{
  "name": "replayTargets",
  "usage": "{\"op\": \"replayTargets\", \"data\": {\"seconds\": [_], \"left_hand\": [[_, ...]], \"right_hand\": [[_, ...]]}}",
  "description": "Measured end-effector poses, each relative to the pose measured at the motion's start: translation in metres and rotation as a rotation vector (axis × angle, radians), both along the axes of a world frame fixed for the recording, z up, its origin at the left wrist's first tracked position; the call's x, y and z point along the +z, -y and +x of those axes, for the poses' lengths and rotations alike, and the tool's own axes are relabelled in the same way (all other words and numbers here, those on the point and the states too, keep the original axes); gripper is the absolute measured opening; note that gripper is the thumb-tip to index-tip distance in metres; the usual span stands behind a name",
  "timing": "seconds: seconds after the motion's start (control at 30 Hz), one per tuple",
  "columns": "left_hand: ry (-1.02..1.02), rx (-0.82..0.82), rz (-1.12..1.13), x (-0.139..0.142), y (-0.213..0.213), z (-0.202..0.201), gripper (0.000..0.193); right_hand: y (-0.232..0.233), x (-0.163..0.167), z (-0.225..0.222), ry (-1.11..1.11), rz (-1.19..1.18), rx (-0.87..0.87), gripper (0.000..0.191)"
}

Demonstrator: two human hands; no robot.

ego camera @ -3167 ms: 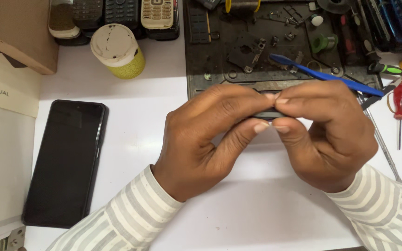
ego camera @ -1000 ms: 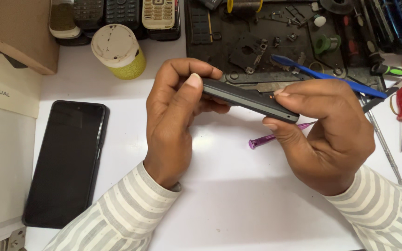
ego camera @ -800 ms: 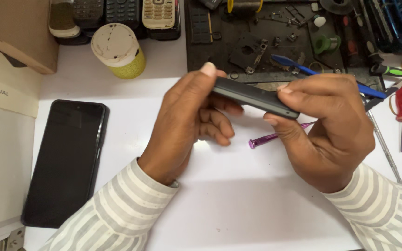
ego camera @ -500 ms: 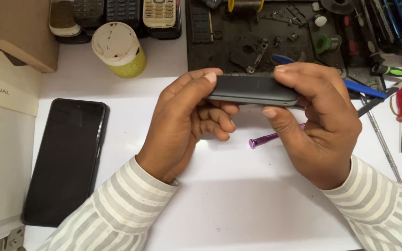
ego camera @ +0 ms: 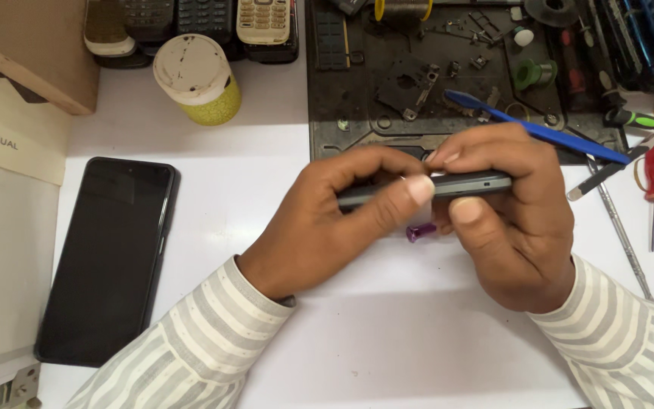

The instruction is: The person uses a small purple precision screwdriver to unscrew the back of a feature phone, then pries off the back cover and removes the battery. They continue prying along the seam of the housing with a screwdriver and by hand, working the cover and internal parts loose on the workbench.

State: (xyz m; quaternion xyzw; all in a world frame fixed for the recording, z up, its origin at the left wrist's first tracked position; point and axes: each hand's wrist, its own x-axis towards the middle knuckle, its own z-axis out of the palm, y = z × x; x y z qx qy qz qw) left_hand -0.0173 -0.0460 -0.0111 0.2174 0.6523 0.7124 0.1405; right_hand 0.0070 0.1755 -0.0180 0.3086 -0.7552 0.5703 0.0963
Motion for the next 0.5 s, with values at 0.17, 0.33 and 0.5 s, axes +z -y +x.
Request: {"op": "replayTargets", "data": {"seconds": [0.17, 0.33, 0.5], "left_hand": [[-0.169, -0.037, 0.042, 0.002, -0.001, 0.001, 0.046], [-0.3, 0.047, -0.123, 0.012, 0.001, -0.001, 0.047], [-0.455, 0.088, -0.356, 0.019, 0.007, 0.0, 0.052]], "right_hand": [[-0.006, -0.002, -0.005, -0.023, 0.073, -0.039, 0.025], [-0.006, 0.005, -0.015, -0.008, 0.103, -0.049, 0.029], [-0.006, 0.007, -0.016, -0.163, 0.246, -0.041, 0.027]]}}
